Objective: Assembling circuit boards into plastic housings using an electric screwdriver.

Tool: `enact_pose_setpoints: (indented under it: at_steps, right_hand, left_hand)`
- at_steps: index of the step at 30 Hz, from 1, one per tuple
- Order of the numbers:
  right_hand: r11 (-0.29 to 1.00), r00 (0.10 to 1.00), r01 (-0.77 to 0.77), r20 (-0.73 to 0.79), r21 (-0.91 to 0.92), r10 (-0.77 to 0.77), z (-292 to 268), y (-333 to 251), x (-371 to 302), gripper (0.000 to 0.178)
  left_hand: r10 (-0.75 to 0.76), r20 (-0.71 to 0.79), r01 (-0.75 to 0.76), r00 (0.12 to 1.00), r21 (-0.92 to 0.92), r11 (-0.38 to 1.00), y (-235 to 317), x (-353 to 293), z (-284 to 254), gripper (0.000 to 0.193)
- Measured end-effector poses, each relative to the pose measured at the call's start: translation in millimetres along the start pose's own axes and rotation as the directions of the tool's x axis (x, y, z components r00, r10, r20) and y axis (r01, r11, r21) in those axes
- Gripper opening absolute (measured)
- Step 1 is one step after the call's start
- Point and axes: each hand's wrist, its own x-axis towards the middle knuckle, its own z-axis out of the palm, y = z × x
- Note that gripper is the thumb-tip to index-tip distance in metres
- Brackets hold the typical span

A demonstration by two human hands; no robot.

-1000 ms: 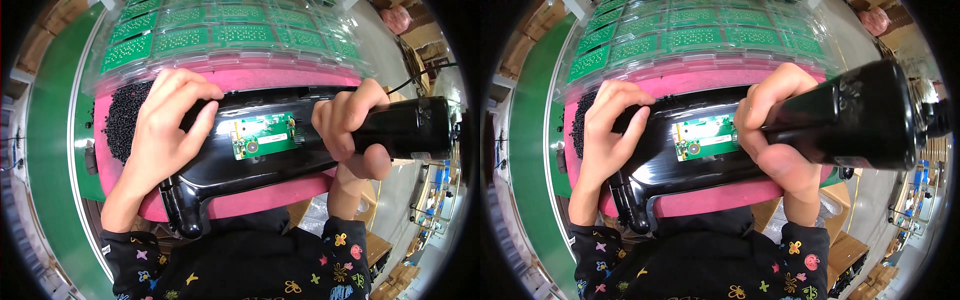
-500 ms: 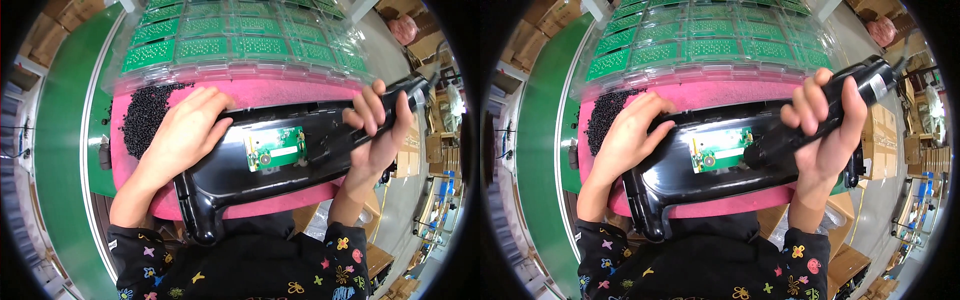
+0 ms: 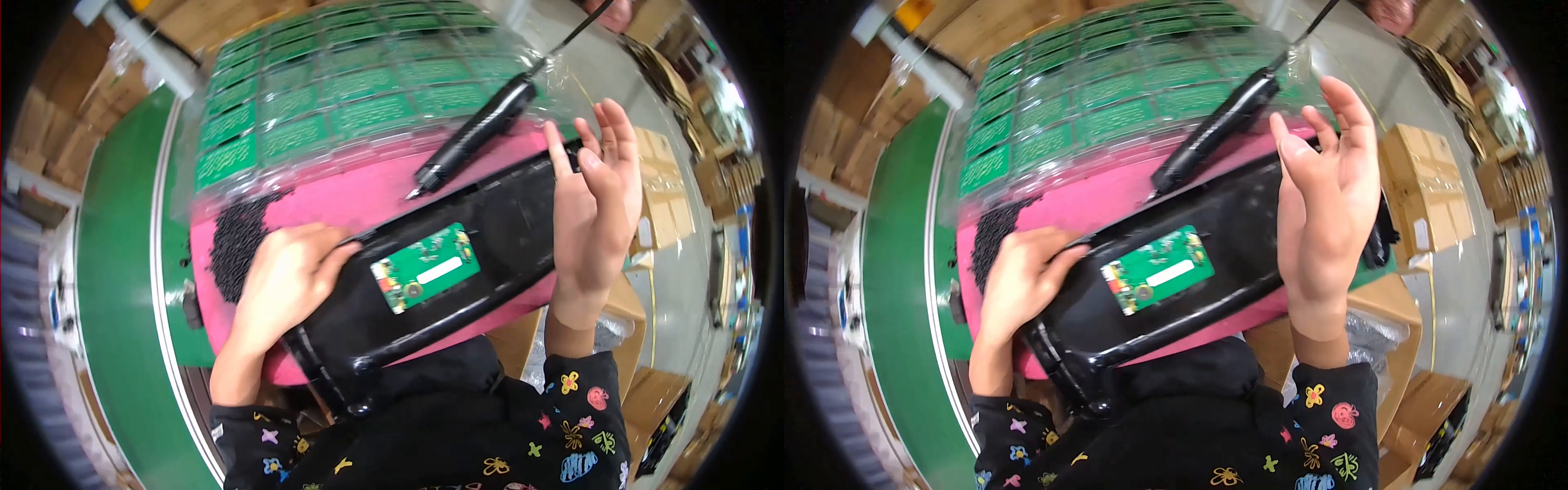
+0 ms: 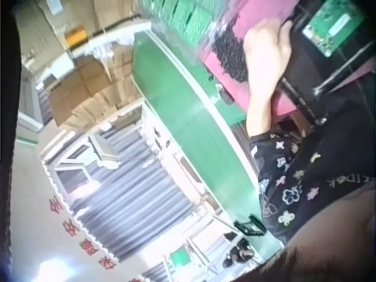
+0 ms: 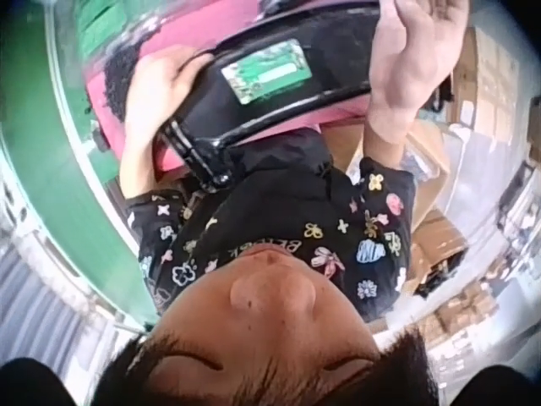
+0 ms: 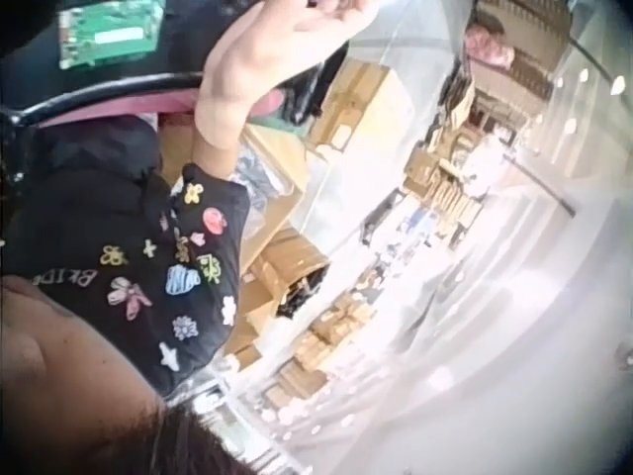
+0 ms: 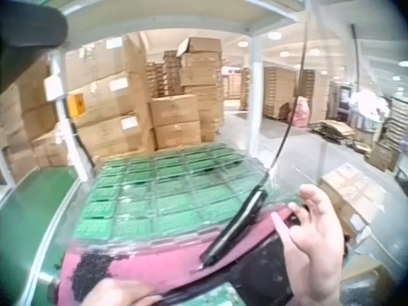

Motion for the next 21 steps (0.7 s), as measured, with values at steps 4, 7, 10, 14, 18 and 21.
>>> enact_pose_setpoints:
  at_steps: [4, 7, 10, 14, 18, 21]
  right_hand:
    - [0.924, 0.916, 0.377, -0.127, -0.057, -0.382, -49.8, -21.8, -10.6, 0.045]
    - [0.852, 0.802, 0.448, -0.299, -0.27, -0.517, -87.7, -38.2, -14.3, 0.04]
    - [0.82, 0.712, 0.362, -0.436, -0.443, -0.55, -145.2, -33.0, -23.1, 0.035]
    - [0.622, 0.522, -0.192, -0.616, -0.759, -0.59, -321.1, -6.8, -65.6, 0.034]
    - [0.363, 0.31, -0.718, -0.74, -0.594, -0.598, -466.7, 36.8, -150.6, 0.05]
    - [0.228, 0.143, -0.932, -0.864, -0.282, -0.482, -484.1, 72.1, -207.3, 0.057]
  left_hand:
    - [0.029, -0.187, -0.015, 0.982, 0.078, 0.997, 26.3, -15.9, -31.6, 0.029]
    - [-0.206, -0.525, 0.268, 0.826, 0.043, 0.963, -26.1, -88.6, -76.8, 0.022]
    - [0.045, -0.922, 0.226, 0.384, 0.142, 0.964, -73.5, -116.9, -107.4, 0.038]
    - [0.046, -0.88, 0.113, 0.473, 0.112, 0.987, -80.9, -69.1, -73.2, 0.038]
    - [0.085, -0.862, 0.057, 0.499, 0.13, 0.99, -80.8, -54.2, -72.7, 0.039]
    - [0.122, -0.855, 0.033, 0.504, 0.16, 0.987, -80.8, -48.1, -78.0, 0.039]
